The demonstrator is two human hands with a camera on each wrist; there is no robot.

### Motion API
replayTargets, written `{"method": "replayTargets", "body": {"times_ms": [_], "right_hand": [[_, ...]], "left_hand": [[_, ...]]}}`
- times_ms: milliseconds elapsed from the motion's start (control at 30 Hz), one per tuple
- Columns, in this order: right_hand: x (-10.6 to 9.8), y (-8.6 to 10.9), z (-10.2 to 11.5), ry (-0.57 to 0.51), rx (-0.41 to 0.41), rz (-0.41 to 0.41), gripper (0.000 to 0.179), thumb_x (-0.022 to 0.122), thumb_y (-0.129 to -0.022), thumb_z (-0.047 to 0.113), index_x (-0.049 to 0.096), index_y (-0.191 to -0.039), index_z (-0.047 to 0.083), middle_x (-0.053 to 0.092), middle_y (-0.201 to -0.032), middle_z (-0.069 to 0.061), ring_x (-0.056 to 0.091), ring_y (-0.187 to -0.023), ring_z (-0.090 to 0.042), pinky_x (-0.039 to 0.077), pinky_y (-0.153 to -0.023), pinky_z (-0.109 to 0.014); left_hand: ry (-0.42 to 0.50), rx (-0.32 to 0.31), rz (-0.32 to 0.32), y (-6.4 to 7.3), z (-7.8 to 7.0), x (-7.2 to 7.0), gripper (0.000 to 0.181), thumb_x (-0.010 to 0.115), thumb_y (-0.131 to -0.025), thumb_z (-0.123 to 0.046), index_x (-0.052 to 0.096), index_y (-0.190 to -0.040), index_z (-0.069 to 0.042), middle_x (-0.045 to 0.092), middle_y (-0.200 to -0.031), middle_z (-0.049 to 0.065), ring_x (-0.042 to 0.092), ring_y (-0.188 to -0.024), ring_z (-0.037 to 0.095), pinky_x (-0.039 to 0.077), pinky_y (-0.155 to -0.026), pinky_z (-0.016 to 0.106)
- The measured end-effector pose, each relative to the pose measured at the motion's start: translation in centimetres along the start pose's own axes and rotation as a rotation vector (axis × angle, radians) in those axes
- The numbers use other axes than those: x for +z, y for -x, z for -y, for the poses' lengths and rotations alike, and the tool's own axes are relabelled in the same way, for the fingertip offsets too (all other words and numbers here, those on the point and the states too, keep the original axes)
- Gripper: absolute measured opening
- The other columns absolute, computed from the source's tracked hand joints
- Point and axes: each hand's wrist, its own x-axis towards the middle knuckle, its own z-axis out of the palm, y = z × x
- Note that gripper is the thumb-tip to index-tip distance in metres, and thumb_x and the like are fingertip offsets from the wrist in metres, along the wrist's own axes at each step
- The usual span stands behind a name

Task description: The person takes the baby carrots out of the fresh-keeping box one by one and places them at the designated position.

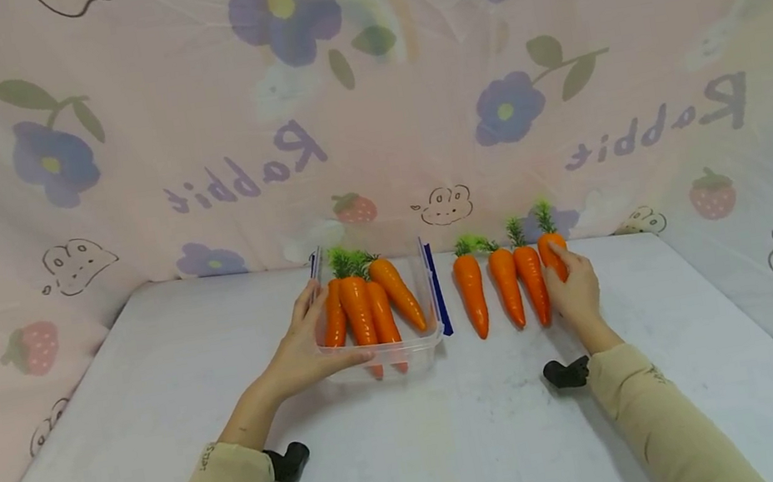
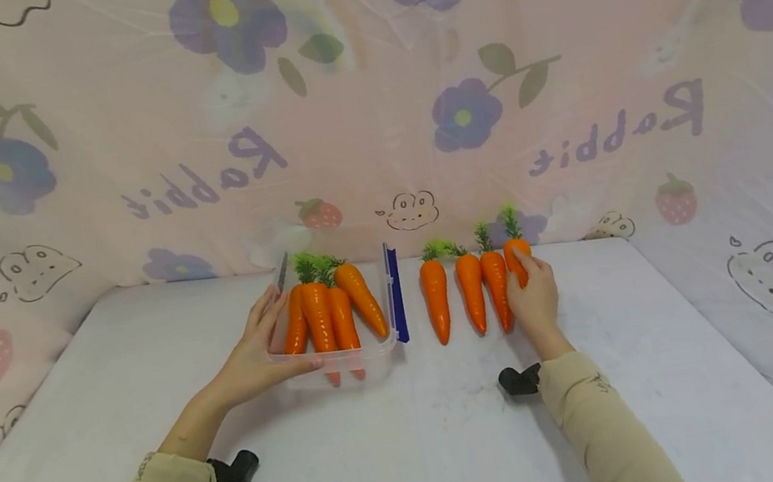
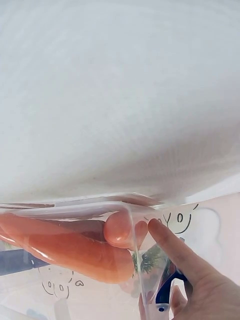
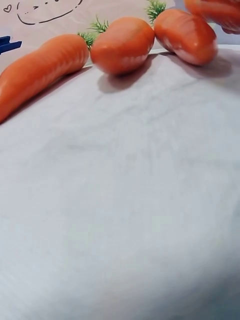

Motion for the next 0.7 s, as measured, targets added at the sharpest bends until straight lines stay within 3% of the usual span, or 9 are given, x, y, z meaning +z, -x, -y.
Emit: {"method": "replayTargets", "body": {"times_ms": [67,267,333,467,700], "right_hand": [[-0.1,0.0,-0.2,0.033,0.004,0.019,0.048,0.043,-0.095,0.007,0.043,-0.142,0.001,0.041,-0.138,-0.034,0.038,-0.128,-0.048,0.029,-0.11,-0.056],[-0.2,-0.1,-0.7,0.078,0.056,0.107,0.051,0.041,-0.095,0.01,0.039,-0.145,0.0,0.044,-0.137,-0.033,0.049,-0.105,-0.043,0.041,-0.093,-0.052],[-0.2,-0.2,-0.8,0.081,0.074,0.135,0.052,0.04,-0.096,0.013,0.036,-0.146,0.0,0.041,-0.14,-0.032,0.048,-0.112,-0.043,0.041,-0.098,-0.052],[-0.1,-0.3,-0.6,0.087,0.068,0.149,0.053,0.04,-0.098,0.018,0.033,-0.147,-0.003,0.035,-0.145,-0.033,0.033,-0.134,-0.046,0.027,-0.113,-0.055],[0.3,-0.4,0.5,0.054,0.033,0.099,0.052,0.045,-0.097,0.017,0.037,-0.146,0.001,0.024,-0.149,-0.035,0.024,-0.138,-0.049,0.019,-0.115,-0.058]], "left_hand": [[-0.003,0.005,0.001,0.0,0.1,0.0,0.117,0.08,-0.07,-0.054,0.013,-0.155,-0.01,-0.008,-0.162,0.003,0.014,-0.146,0.041,0.027,-0.108,0.065],[-0.005,0.007,-0.001,0.0,0.1,0.1,0.118,0.081,-0.069,-0.054,0.013,-0.155,-0.012,-0.008,-0.162,0.003,0.014,-0.146,0.04,0.027,-0.108,0.064],[-0.007,0.006,-0.001,0.0,0.1,0.1,0.118,0.081,-0.069,-0.054,0.013,-0.155,-0.012,-0.008,-0.162,0.003,0.015,-0.146,0.04,0.027,-0.108,0.064],[-0.009,0.002,0.001,0.0,0.1,0.1,0.118,0.08,-0.069,-0.054,0.013,-0.155,-0.012,-0.008,-0.162,0.002,0.016,-0.145,0.04,0.028,-0.108,0.064],[-0.017,-0.002,0.002,-0.1,0.1,0.0,0.119,0.08,-0.069,-0.055,0.012,-0.155,-0.011,-0.008,-0.162,0.003,0.014,-0.146,0.04,0.028,-0.108,0.064]]}}
